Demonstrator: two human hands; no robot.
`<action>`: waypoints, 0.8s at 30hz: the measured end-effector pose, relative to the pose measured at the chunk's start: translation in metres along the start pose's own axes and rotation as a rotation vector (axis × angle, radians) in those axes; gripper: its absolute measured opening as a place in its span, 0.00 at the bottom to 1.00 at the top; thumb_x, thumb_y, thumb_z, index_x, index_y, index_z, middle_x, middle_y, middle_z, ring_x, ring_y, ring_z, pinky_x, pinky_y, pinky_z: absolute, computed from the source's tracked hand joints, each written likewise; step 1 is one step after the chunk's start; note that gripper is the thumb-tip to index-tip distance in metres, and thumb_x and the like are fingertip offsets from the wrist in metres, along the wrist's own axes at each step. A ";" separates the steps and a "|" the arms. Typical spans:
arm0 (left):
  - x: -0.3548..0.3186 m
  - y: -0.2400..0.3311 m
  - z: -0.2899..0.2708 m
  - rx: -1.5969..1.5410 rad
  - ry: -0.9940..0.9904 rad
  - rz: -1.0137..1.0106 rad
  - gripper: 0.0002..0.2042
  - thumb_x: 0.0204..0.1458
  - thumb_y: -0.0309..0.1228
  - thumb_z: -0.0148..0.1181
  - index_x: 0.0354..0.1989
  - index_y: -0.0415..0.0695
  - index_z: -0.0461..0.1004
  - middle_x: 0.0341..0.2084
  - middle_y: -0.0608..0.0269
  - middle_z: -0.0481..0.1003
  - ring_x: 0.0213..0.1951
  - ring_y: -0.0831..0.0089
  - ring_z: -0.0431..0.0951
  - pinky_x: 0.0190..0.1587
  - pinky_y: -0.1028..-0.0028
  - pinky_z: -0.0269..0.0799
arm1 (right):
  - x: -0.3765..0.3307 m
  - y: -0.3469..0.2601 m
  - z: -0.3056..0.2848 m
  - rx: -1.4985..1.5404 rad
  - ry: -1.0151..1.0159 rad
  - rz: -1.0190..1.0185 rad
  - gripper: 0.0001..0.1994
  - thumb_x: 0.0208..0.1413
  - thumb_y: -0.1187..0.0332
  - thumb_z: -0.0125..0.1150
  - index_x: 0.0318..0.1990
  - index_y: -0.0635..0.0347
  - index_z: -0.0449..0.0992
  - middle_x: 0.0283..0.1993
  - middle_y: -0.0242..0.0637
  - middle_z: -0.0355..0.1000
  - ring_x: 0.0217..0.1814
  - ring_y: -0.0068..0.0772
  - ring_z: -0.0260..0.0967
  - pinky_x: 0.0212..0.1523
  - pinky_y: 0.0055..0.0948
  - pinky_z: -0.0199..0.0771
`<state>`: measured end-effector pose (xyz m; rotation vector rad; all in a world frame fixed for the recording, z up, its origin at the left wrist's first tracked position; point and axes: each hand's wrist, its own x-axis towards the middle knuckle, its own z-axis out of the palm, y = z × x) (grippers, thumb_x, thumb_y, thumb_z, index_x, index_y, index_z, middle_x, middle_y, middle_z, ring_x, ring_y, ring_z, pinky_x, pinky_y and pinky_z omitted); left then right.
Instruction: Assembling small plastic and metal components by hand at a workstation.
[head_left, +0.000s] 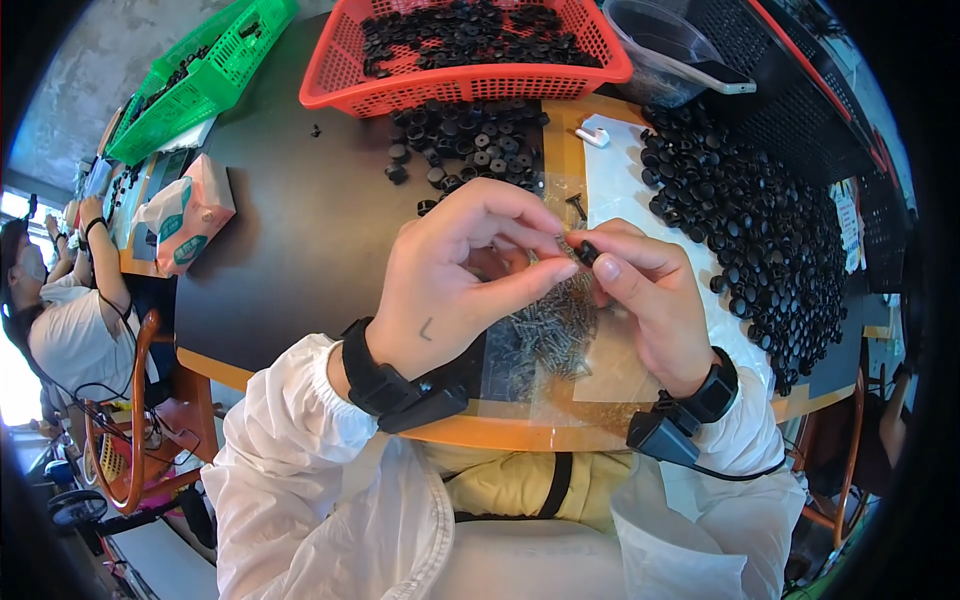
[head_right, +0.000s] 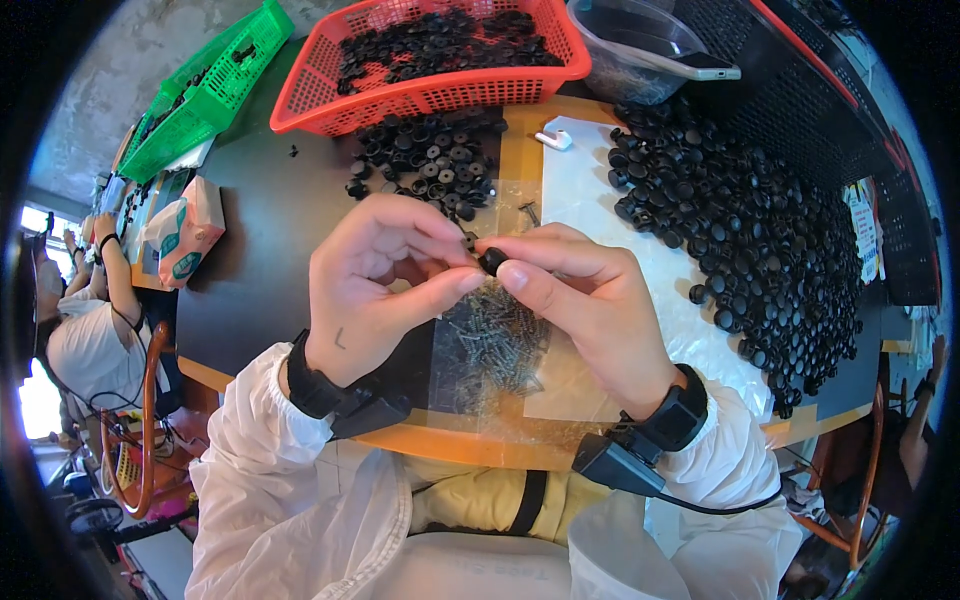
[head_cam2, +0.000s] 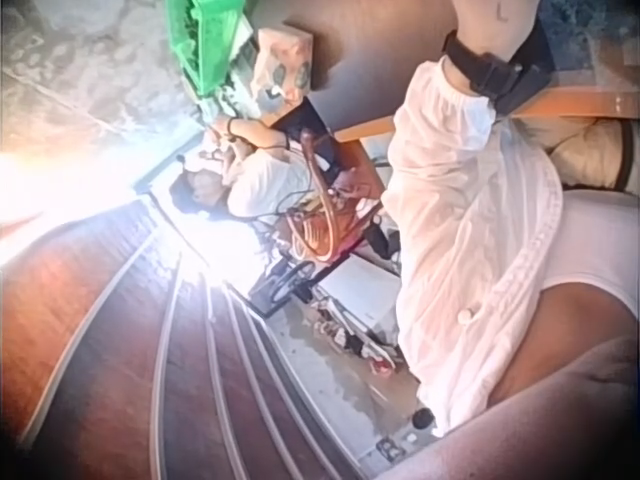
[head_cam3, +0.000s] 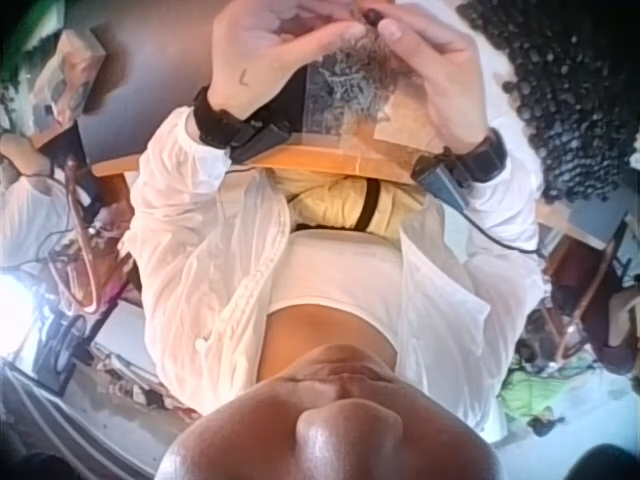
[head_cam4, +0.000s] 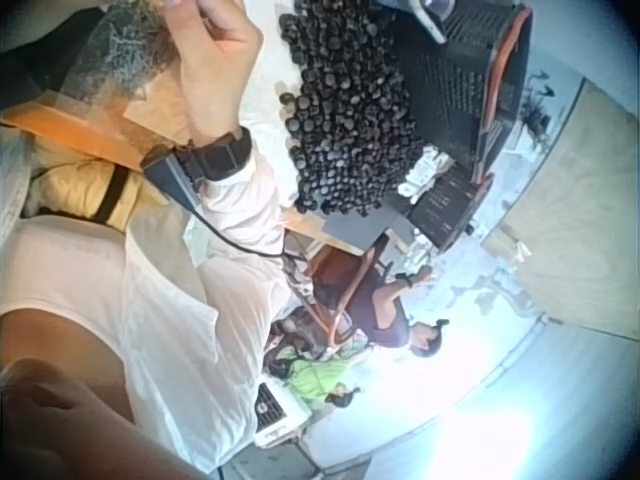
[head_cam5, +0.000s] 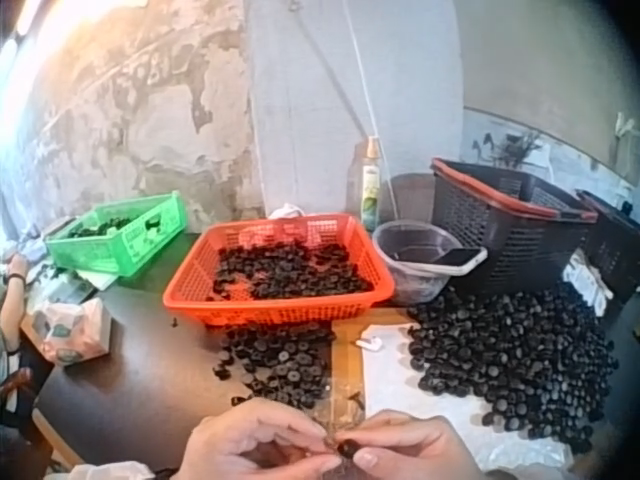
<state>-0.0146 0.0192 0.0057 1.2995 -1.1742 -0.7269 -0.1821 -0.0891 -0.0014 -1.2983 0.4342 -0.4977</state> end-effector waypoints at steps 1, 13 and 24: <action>0.000 0.000 0.000 0.014 0.006 0.008 0.14 0.46 0.17 0.66 0.41 0.39 0.69 0.30 0.61 0.78 0.31 0.82 0.78 0.32 0.84 0.72 | 0.000 0.000 0.000 0.034 0.001 0.044 0.11 0.59 0.71 0.58 0.46 0.68 0.78 0.37 0.29 0.71 0.36 0.16 0.63 0.37 0.17 0.62; 0.001 -0.006 -0.002 0.263 0.009 0.294 0.17 0.45 0.18 0.66 0.45 0.40 0.75 0.28 0.63 0.79 0.29 0.77 0.78 0.33 0.79 0.74 | 0.003 -0.002 -0.003 -0.249 0.014 -0.047 0.10 0.53 0.75 0.63 0.43 0.66 0.80 0.39 0.36 0.77 0.39 0.19 0.70 0.40 0.18 0.68; 0.008 -0.014 -0.011 0.481 -0.137 0.587 0.15 0.37 0.19 0.66 0.38 0.41 0.79 0.28 0.63 0.77 0.28 0.68 0.78 0.31 0.74 0.73 | 0.000 -0.009 -0.004 -0.436 0.002 -0.054 0.14 0.49 0.77 0.65 0.46 0.64 0.78 0.39 0.35 0.78 0.37 0.19 0.74 0.39 0.18 0.74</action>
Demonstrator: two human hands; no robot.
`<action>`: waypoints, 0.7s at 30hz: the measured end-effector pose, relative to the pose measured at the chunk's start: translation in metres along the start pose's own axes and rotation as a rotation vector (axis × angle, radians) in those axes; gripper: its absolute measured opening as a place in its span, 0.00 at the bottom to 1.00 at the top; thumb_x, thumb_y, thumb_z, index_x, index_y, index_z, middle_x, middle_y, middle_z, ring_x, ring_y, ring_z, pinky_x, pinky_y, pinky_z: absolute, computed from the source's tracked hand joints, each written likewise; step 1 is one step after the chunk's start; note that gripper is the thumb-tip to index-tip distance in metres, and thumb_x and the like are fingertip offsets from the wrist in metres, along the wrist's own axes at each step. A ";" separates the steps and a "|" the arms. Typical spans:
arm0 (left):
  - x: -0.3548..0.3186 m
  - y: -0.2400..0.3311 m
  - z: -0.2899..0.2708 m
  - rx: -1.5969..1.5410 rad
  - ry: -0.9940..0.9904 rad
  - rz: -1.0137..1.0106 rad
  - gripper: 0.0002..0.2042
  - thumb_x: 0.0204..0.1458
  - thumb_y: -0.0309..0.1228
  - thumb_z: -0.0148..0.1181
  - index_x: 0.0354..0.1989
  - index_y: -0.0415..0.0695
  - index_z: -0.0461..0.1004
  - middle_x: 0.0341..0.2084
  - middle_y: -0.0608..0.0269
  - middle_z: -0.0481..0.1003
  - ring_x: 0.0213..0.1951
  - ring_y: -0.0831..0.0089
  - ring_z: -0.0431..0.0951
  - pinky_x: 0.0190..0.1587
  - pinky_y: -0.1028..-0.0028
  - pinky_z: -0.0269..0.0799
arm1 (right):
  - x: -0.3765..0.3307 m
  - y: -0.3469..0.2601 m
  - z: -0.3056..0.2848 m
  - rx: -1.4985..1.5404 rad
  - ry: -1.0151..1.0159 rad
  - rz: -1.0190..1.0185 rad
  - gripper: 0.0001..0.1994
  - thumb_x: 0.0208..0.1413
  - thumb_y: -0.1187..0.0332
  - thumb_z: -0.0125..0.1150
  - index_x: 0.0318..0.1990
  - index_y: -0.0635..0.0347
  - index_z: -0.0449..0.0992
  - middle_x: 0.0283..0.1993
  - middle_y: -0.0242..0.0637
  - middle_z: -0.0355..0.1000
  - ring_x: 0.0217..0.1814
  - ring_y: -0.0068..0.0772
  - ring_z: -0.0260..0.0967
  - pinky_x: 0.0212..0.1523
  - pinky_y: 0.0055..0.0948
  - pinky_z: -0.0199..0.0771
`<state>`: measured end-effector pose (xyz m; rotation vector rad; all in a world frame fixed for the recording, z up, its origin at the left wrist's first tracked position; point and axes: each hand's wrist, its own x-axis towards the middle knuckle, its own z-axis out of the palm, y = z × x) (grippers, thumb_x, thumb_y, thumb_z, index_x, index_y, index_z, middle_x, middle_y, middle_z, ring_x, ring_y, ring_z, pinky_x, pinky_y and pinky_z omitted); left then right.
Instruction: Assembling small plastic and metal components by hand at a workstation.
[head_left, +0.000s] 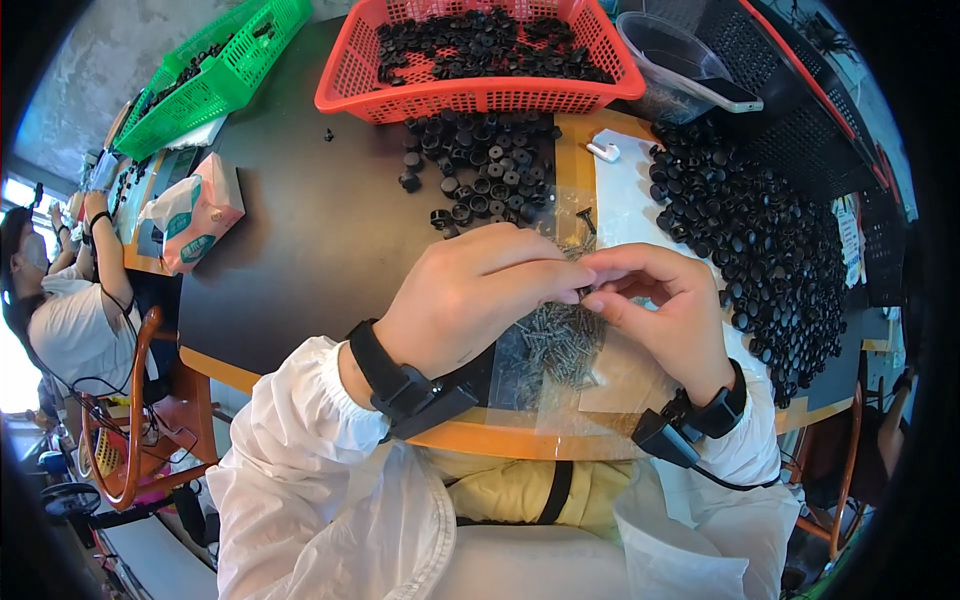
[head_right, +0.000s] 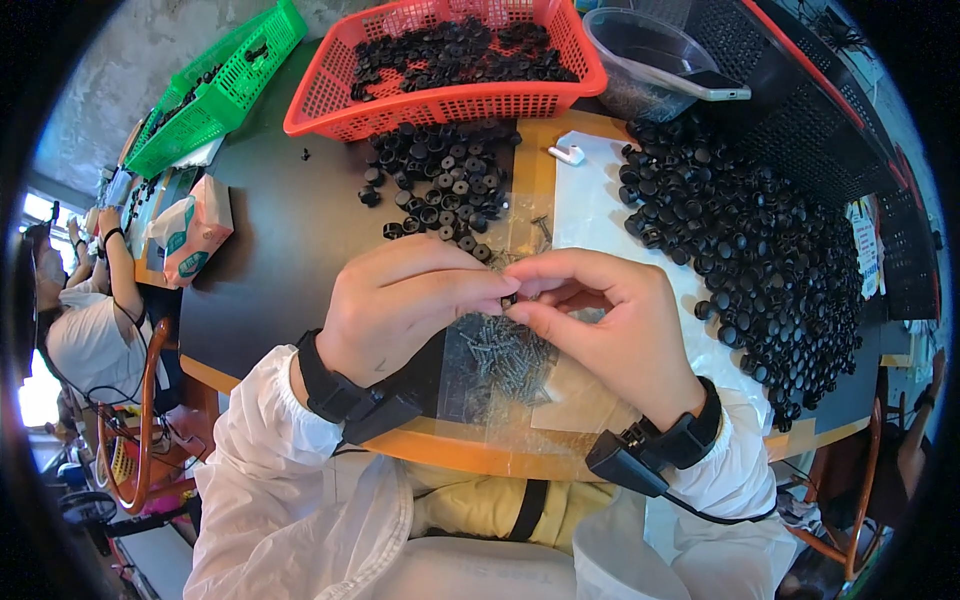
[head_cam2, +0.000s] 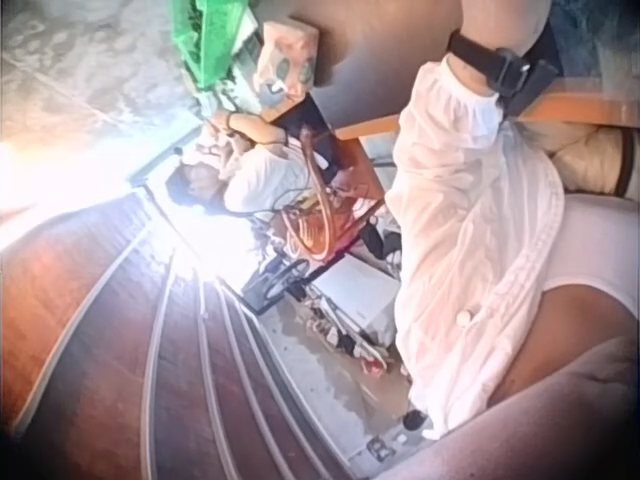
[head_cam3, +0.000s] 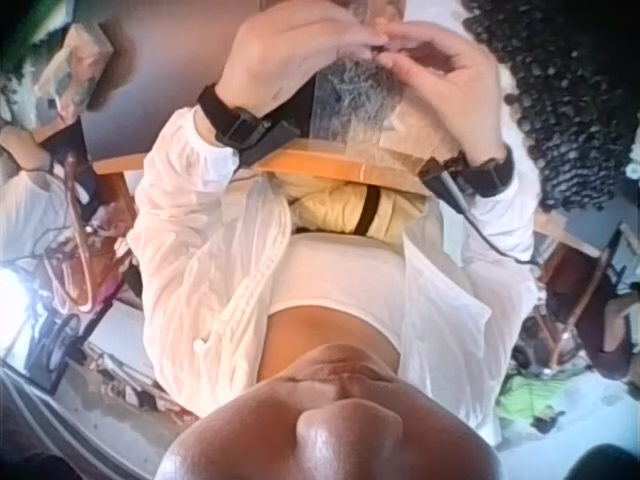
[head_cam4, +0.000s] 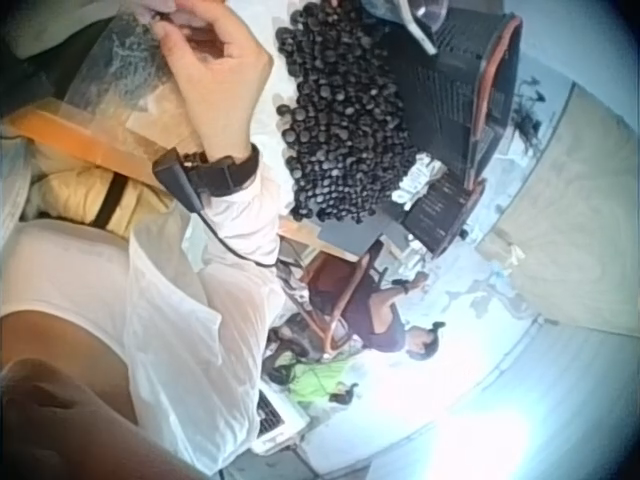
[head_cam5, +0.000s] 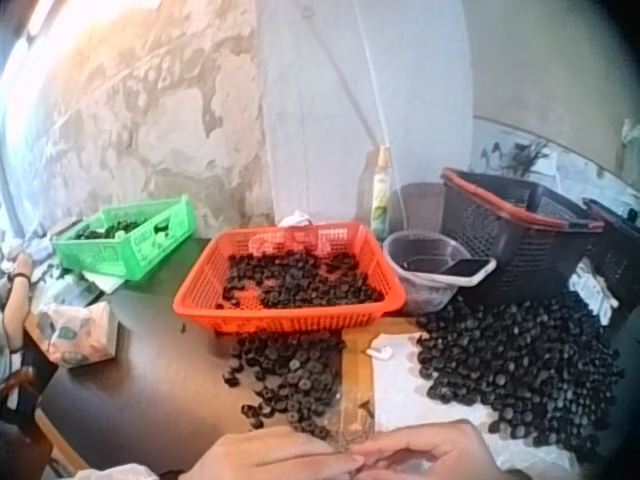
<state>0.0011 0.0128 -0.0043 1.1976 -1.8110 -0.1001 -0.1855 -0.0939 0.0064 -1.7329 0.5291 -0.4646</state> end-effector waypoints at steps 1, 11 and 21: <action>0.000 0.001 0.000 -0.003 -0.020 -0.011 0.15 0.37 0.20 0.67 0.38 0.41 0.79 0.28 0.63 0.77 0.28 0.68 0.78 0.31 0.74 0.73 | -0.001 0.000 0.000 0.081 -0.024 0.043 0.14 0.50 0.78 0.65 0.46 0.65 0.77 0.40 0.35 0.77 0.38 0.20 0.75 0.40 0.18 0.75; 0.008 -0.024 -0.032 0.495 0.113 -0.140 0.11 0.35 0.27 0.71 0.32 0.48 0.81 0.26 0.66 0.72 0.31 0.66 0.73 0.34 0.69 0.69 | 0.005 0.013 -0.008 0.649 -0.101 0.223 0.12 0.57 0.76 0.58 0.49 0.65 0.74 0.44 0.38 0.76 0.41 0.20 0.73 0.45 0.21 0.74; 0.001 -0.052 -0.058 0.526 -0.251 -0.241 0.13 0.43 0.30 0.65 0.40 0.49 0.81 0.33 0.66 0.70 0.38 0.66 0.70 0.42 0.69 0.67 | 0.005 0.014 -0.008 0.740 -0.057 0.182 0.12 0.58 0.74 0.57 0.49 0.64 0.73 0.45 0.39 0.75 0.40 0.19 0.71 0.44 0.21 0.72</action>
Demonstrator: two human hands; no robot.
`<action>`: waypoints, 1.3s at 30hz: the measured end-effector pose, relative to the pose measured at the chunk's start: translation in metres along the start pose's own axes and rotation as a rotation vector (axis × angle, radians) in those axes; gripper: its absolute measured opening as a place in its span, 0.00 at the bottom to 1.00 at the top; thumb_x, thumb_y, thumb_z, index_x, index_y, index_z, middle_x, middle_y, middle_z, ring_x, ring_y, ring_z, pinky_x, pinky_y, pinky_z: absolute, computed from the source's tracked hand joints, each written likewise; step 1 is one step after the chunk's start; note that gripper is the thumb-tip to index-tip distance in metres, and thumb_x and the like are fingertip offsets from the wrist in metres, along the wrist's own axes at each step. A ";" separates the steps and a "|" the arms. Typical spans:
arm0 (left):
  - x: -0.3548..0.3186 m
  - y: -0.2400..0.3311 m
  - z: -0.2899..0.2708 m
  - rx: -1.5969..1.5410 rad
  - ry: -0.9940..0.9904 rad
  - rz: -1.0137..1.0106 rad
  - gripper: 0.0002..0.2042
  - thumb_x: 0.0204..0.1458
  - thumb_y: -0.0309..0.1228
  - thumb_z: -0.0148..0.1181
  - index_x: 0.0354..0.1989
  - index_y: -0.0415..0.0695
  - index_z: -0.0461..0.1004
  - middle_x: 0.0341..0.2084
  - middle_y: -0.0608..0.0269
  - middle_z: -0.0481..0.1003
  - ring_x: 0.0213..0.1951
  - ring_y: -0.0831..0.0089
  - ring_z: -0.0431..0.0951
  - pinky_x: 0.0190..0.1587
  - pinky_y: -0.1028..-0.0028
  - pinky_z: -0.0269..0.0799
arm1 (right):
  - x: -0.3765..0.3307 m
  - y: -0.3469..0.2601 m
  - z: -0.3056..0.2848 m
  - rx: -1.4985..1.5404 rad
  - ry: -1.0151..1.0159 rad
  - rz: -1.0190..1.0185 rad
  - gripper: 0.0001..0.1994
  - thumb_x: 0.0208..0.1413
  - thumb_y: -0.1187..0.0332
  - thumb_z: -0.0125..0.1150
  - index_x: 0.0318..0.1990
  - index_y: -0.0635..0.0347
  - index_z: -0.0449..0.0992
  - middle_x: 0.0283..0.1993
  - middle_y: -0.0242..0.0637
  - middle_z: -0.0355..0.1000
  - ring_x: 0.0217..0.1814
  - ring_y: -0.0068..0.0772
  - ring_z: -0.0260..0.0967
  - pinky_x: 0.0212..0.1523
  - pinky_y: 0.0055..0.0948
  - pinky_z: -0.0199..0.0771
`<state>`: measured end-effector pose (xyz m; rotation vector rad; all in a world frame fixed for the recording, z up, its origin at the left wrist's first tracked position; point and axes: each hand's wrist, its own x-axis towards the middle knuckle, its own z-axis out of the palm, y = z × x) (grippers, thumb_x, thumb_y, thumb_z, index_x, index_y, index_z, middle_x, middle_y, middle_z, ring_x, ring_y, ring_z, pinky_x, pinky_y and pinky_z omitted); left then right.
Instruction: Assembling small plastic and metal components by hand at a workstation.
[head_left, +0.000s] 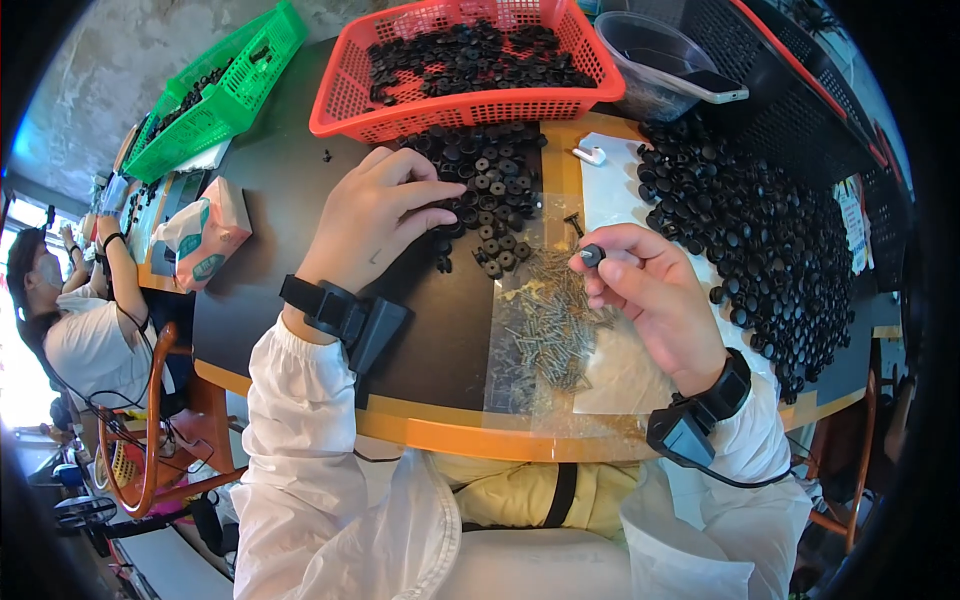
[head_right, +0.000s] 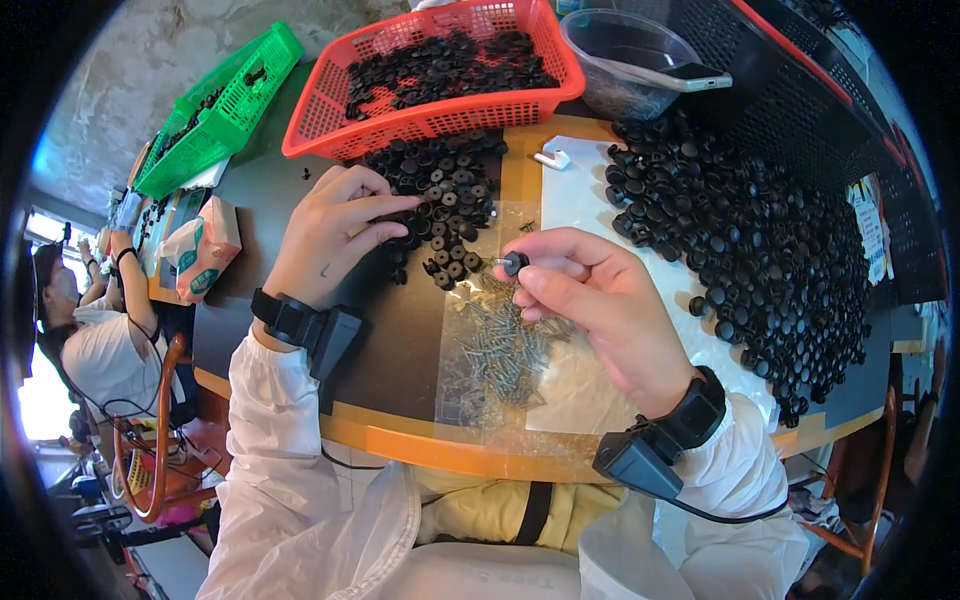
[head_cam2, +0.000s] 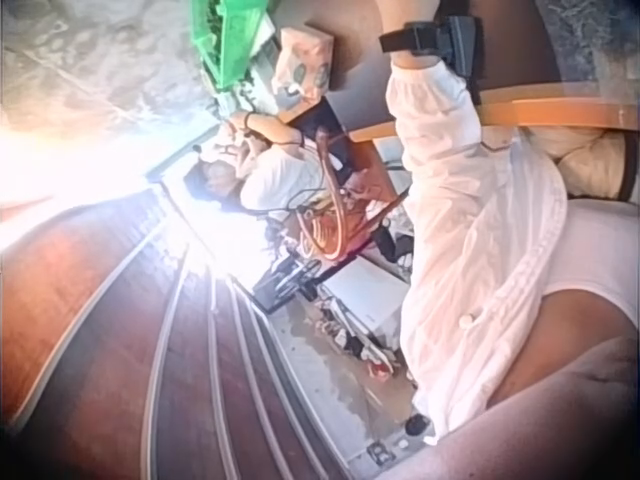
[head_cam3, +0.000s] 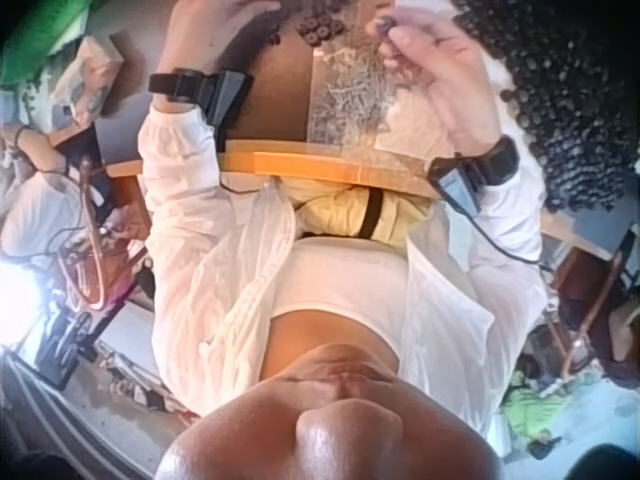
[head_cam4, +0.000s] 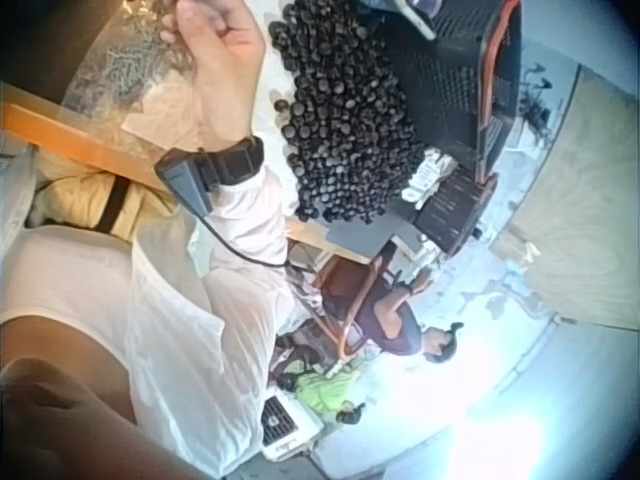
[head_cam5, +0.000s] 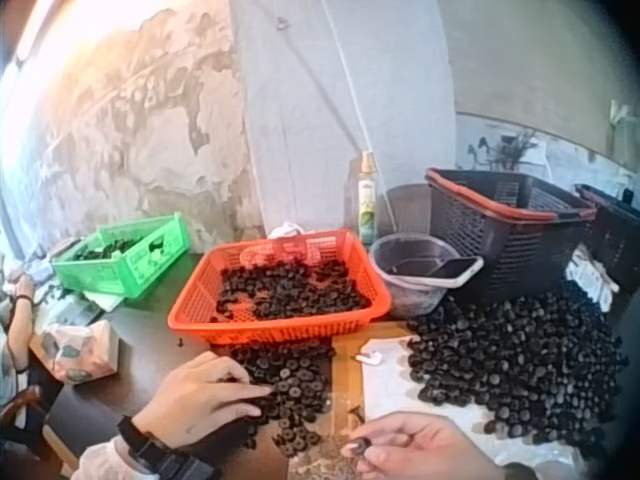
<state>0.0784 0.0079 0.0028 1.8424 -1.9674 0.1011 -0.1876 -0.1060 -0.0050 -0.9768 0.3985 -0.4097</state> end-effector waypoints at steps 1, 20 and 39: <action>0.000 -0.001 0.002 -0.001 -0.001 0.001 0.13 0.43 0.30 0.65 0.40 0.49 0.81 0.33 0.66 0.70 0.38 0.66 0.70 0.42 0.69 0.67 | 0.000 0.000 0.001 -0.006 -0.011 0.003 0.12 0.58 0.74 0.57 0.49 0.64 0.73 0.45 0.39 0.75 0.40 0.19 0.70 0.43 0.21 0.72; -0.003 0.058 0.014 -0.980 -0.010 -0.215 0.12 0.55 0.21 0.56 0.48 0.36 0.67 0.46 0.48 0.75 0.48 0.67 0.77 0.45 0.73 0.74 | -0.002 0.002 0.001 -0.020 -0.010 -0.035 0.12 0.57 0.75 0.59 0.48 0.64 0.72 0.43 0.34 0.74 0.42 0.17 0.69 0.42 0.18 0.71; -0.007 0.073 0.028 -1.153 0.087 -0.107 0.14 0.49 0.19 0.64 0.46 0.34 0.75 0.44 0.55 0.71 0.43 0.71 0.73 0.44 0.74 0.73 | -0.003 0.008 0.009 -0.293 -0.011 -0.298 0.11 0.52 0.77 0.64 0.44 0.65 0.75 0.39 0.29 0.72 0.40 0.16 0.69 0.42 0.18 0.72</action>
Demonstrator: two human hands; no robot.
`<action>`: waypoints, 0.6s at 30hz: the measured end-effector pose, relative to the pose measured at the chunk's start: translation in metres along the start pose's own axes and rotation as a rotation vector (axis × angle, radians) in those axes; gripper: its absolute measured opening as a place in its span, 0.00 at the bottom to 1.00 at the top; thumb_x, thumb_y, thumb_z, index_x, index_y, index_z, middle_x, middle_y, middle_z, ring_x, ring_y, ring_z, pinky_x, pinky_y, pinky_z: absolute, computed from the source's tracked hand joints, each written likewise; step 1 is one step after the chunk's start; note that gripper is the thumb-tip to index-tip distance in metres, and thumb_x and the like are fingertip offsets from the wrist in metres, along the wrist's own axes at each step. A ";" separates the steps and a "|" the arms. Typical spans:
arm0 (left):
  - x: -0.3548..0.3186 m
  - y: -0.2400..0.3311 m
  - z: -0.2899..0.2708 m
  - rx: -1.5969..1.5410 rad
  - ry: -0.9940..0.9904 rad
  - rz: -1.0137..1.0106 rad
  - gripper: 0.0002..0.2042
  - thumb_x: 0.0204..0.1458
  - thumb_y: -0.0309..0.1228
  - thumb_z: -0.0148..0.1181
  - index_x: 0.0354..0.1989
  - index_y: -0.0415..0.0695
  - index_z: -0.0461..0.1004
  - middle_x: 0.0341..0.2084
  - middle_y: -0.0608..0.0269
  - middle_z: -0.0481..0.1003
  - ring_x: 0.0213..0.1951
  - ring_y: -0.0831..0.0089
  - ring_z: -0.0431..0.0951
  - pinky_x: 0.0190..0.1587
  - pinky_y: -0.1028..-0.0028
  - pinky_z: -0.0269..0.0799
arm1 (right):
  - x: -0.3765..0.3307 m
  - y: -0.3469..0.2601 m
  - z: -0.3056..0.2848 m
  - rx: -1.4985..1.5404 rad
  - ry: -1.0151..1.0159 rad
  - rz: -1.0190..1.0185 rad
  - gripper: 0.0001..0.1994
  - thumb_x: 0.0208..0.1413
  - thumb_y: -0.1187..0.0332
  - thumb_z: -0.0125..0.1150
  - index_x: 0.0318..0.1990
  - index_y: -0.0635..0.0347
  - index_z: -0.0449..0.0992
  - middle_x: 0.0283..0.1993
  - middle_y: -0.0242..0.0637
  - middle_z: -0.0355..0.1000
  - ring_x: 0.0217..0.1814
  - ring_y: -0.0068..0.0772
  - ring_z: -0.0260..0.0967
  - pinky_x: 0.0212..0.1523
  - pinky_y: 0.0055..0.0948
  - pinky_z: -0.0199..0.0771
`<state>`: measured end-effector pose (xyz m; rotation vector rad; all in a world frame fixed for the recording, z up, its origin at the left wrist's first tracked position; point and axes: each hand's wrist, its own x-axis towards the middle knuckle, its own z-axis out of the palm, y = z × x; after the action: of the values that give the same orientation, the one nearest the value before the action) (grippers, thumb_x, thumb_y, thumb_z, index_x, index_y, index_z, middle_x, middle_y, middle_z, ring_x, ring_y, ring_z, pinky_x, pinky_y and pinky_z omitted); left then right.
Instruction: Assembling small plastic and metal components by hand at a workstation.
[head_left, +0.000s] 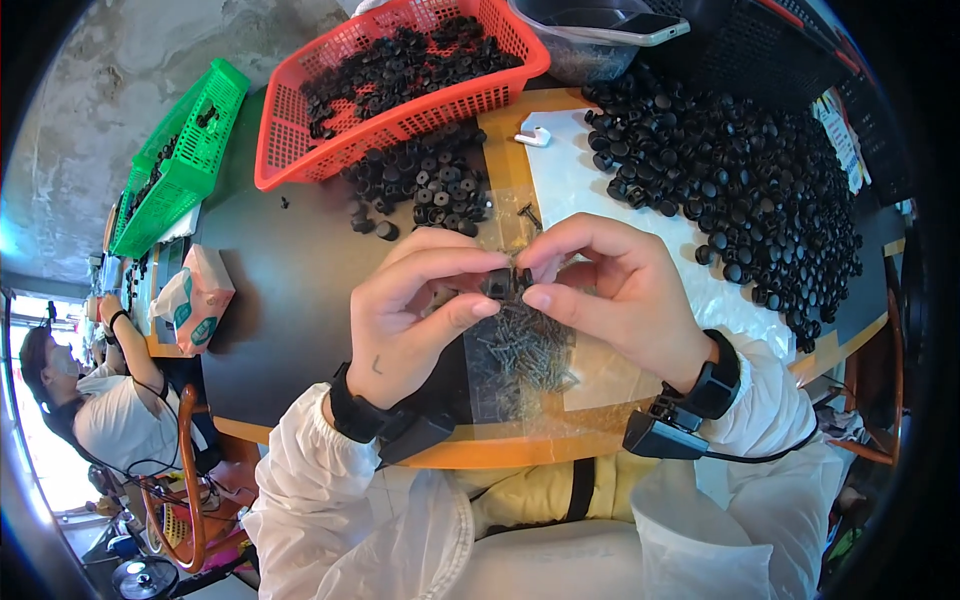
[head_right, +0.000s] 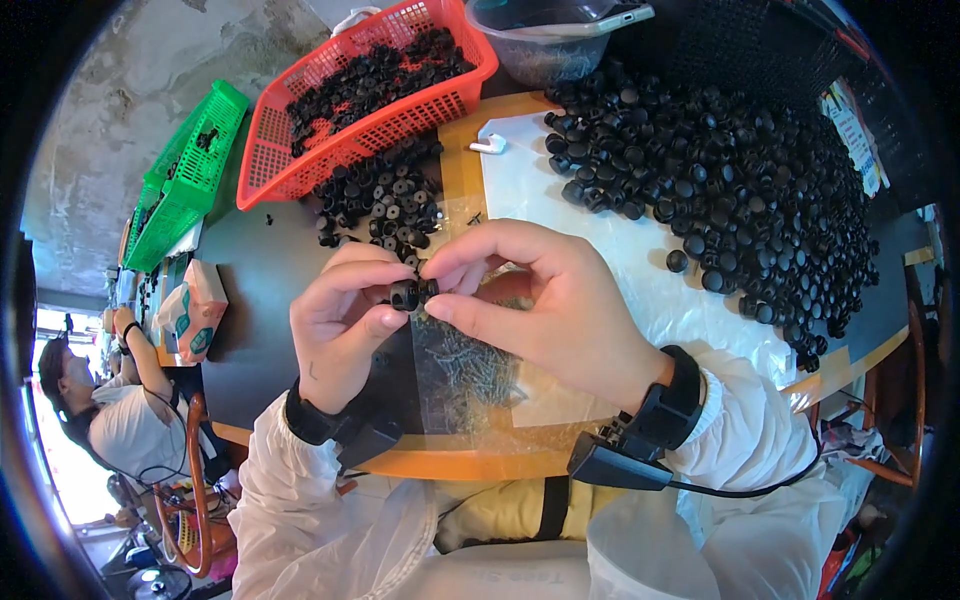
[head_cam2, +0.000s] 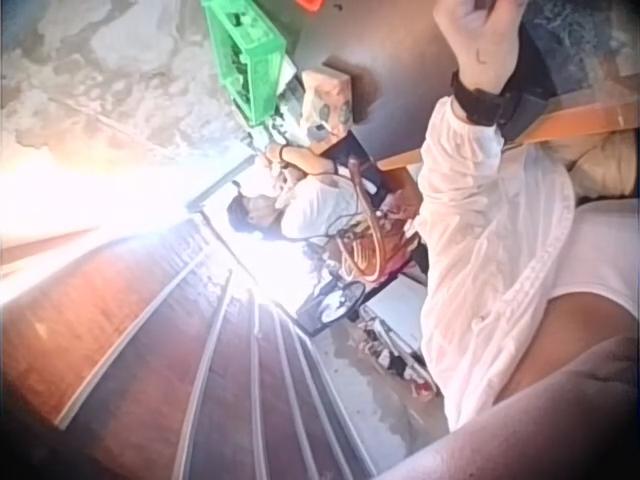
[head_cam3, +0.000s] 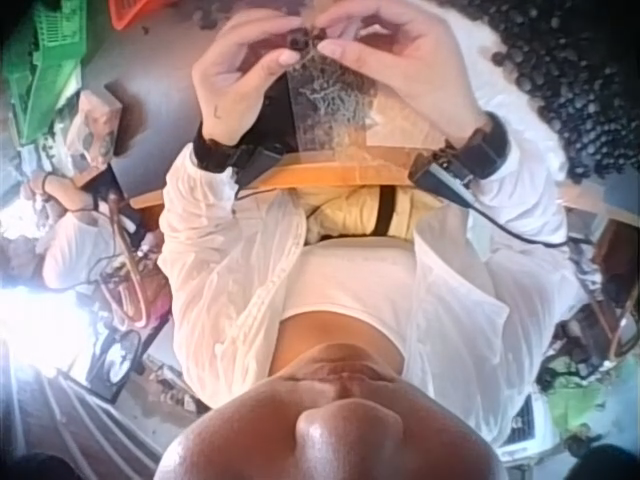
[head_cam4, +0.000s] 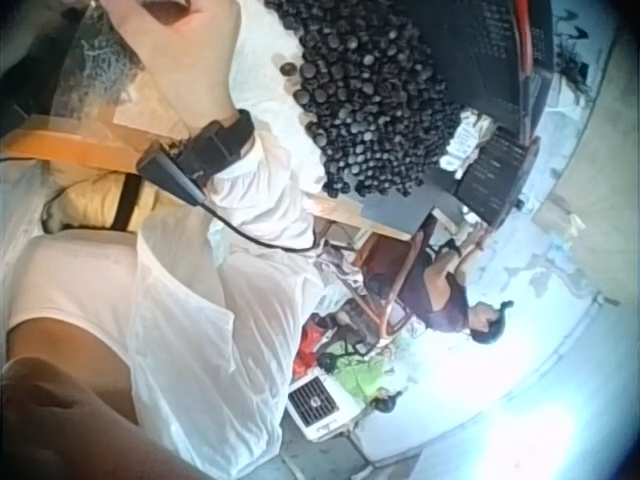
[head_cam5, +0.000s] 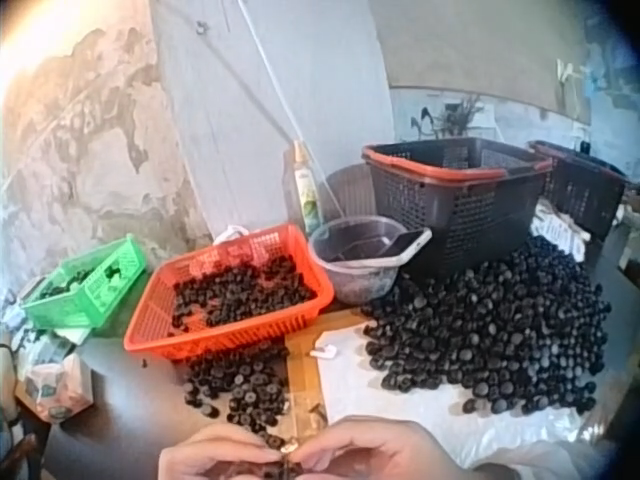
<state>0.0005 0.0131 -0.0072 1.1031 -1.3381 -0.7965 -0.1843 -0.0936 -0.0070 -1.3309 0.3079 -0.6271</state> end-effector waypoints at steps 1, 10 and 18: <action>0.000 0.000 0.000 0.054 -0.017 0.022 0.14 0.48 0.19 0.64 0.46 0.34 0.75 0.43 0.55 0.71 0.43 0.71 0.73 0.44 0.74 0.73 | 0.000 0.001 0.000 -0.009 0.007 -0.007 0.11 0.52 0.77 0.64 0.44 0.64 0.75 0.38 0.29 0.72 0.40 0.17 0.69 0.42 0.19 0.72; -0.001 0.000 0.000 0.059 -0.006 -0.021 0.15 0.47 0.19 0.64 0.45 0.34 0.75 0.43 0.55 0.71 0.43 0.70 0.74 0.44 0.74 0.73 | 0.000 0.002 0.000 -0.023 0.001 -0.017 0.10 0.52 0.77 0.64 0.43 0.65 0.76 0.39 0.29 0.72 0.39 0.16 0.69 0.42 0.18 0.72; -0.002 0.001 0.002 0.062 0.009 -0.040 0.16 0.47 0.18 0.65 0.45 0.34 0.75 0.43 0.55 0.72 0.43 0.71 0.74 0.45 0.74 0.74 | 0.001 0.002 0.000 -0.021 -0.003 -0.018 0.10 0.52 0.78 0.64 0.43 0.65 0.76 0.39 0.29 0.73 0.38 0.16 0.69 0.41 0.18 0.73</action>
<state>-0.0020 0.0155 -0.0068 1.1839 -1.3440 -0.7826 -0.1833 -0.0937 -0.0085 -1.3559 0.3015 -0.6383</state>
